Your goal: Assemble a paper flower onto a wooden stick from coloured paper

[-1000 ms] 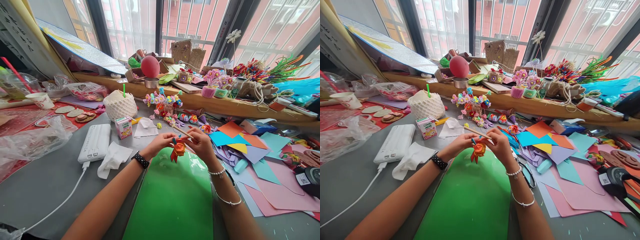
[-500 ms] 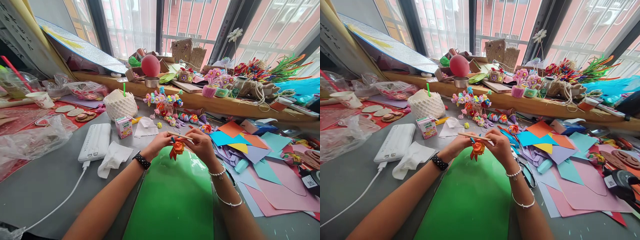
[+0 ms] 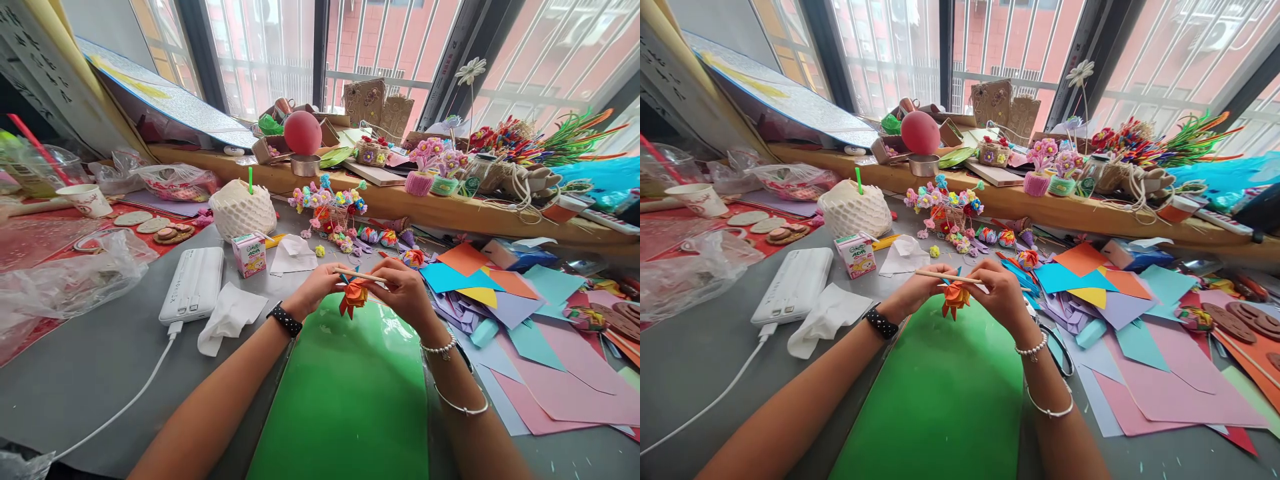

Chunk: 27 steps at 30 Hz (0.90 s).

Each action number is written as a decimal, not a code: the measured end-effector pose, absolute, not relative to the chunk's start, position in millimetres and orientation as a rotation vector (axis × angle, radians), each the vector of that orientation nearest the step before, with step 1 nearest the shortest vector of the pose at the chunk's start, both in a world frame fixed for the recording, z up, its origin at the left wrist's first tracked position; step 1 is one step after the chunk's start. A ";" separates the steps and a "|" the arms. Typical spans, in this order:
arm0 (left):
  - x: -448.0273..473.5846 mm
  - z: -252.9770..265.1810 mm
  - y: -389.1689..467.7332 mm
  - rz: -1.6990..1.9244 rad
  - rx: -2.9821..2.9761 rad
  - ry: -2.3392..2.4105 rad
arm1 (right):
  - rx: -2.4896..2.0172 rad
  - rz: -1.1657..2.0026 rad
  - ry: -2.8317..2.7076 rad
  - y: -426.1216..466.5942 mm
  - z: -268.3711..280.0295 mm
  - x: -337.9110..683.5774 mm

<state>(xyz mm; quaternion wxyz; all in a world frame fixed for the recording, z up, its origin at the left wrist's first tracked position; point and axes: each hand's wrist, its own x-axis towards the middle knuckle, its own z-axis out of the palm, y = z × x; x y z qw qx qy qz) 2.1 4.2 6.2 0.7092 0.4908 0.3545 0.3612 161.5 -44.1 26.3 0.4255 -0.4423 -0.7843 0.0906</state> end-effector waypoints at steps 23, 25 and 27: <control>1.8 5.4 2.7 0.782 1.057 0.794 | -1.120 0.332 -2.005 -46.6 27.9 159.8; 2.0 4.2 3.8 0.769 1.041 0.791 | -1.132 0.347 -1.994 -46.4 26.7 158.9; 1.8 3.4 4.8 0.760 1.029 0.779 | -1.118 0.349 -1.973 -45.9 25.0 157.9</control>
